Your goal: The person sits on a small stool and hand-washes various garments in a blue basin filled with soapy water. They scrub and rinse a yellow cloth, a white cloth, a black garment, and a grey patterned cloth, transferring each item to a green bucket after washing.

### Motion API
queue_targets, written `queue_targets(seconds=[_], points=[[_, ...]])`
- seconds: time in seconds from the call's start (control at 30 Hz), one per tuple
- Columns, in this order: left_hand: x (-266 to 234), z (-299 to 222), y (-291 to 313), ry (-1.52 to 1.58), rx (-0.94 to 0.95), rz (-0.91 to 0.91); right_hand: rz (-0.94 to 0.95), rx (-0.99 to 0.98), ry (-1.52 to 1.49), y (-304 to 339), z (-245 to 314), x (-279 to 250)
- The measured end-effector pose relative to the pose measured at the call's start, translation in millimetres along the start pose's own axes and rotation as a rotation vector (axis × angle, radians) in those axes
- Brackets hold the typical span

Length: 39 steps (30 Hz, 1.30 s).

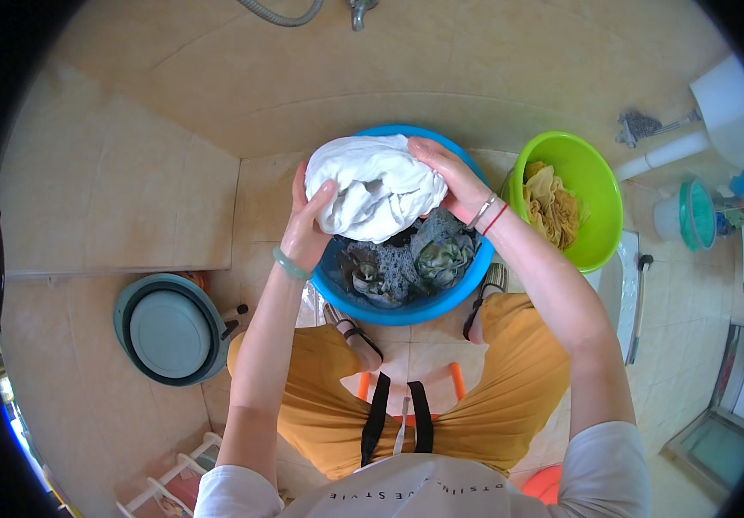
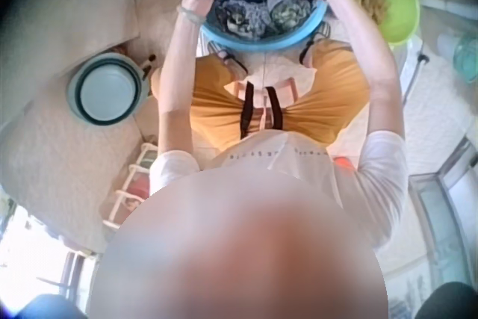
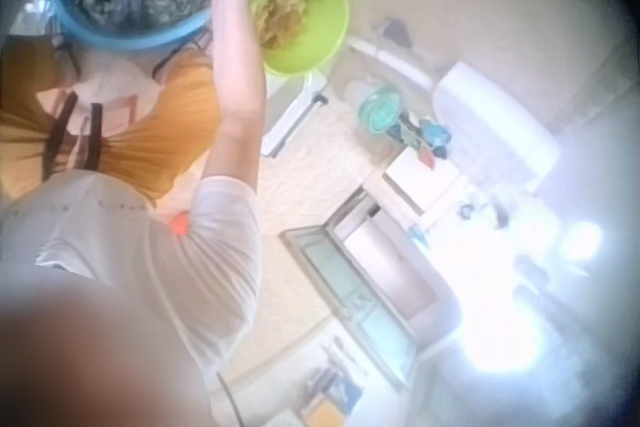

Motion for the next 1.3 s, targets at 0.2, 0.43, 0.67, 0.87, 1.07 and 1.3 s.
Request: queue_targets(seconds=[0.2,0.43,0.67,0.87,1.07,1.3], points=[[-27.4,27.4,-30.5,0.508,-0.205,-0.018,0.259,-0.048,0.056,21.0,15.1,37.6],[3.5,14.1,-13.3,0.417,-0.092,-0.049,0.349,-0.016,0.512,14.9,-4.0,37.9],[37.8,-7.5,9.6,0.151,0.017,-0.117,0.523,0.134,-0.088,14.9,9.9,15.3],[72.6,-27.3,19.4,-0.066,0.094,0.122,0.033,-0.068,0.041,19.1,14.2,31.5],[42.7,-28.8,3.7,-0.185,0.161,-0.048,0.013,-0.126,-0.413,26.8,35.9,26.1],[42.7,57.6,26.6,0.542,-0.636,0.323,0.064,-0.210,-0.372,41.5,53.4,38.7]])
Point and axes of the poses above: each hand's wrist, its own y-axis away from the middle knuckle, its own x-axis out of the palm, z = x × y, the point moved 4 cm from there along -y, towards the middle knuckle, and after that the axes turned 5 degrees about y, right-handed, at the moved point
